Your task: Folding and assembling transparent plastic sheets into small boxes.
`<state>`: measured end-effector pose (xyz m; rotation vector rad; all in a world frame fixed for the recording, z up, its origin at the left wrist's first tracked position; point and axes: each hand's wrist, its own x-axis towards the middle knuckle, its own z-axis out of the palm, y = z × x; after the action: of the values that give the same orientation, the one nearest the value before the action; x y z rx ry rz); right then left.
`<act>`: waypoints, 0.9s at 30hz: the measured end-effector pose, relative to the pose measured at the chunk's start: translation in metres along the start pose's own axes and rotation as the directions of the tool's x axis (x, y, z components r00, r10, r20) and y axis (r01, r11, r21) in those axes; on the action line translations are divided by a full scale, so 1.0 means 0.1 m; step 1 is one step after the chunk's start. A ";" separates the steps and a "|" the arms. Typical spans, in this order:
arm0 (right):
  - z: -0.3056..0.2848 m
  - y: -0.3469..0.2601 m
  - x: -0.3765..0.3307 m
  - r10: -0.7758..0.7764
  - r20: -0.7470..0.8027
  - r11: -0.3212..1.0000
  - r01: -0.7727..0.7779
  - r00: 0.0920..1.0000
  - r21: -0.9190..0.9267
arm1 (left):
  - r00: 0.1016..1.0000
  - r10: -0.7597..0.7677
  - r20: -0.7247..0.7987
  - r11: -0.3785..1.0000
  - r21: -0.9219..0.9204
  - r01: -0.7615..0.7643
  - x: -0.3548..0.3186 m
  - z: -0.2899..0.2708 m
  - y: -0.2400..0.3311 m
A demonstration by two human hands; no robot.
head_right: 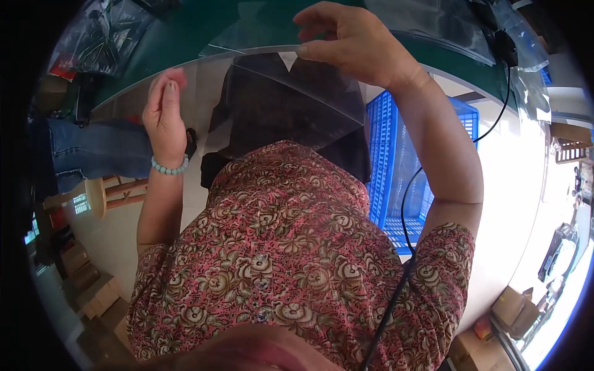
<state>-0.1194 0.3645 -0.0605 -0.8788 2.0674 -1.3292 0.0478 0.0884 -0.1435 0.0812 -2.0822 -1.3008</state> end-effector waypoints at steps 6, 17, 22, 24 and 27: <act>-0.10 0.04 0.01 -0.070 -0.152 0.947 0.114 0.986 0.299 | 0.736 -0.650 0.191 0.613 -0.442 0.655 -0.87 -0.08 -0.36; -0.26 -0.09 -0.27 -0.088 -0.272 0.905 0.191 0.958 0.381 | 0.627 0.340 0.701 -0.128 -0.626 0.770 -0.22 0.39 0.14; -0.19 -0.32 -0.32 -0.016 -0.089 0.977 0.034 0.996 0.212 | 0.686 0.251 0.683 0.291 -0.729 0.619 0.33 1.01 0.54; -0.16 -0.14 -0.33 -0.274 -0.090 0.950 0.284 0.957 0.127 | 0.764 0.198 0.614 0.385 -0.765 0.516 0.42 1.11 0.51; -0.12 -0.44 -0.29 -0.287 -0.117 0.957 0.279 0.951 -0.080 | 0.837 0.152 0.526 0.545 -0.751 0.373 0.47 1.17 0.38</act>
<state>-0.0987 0.3794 -0.0136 -1.1834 2.1499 -1.5099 -0.0443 0.1802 -0.1207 -0.6690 -1.5973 -2.5252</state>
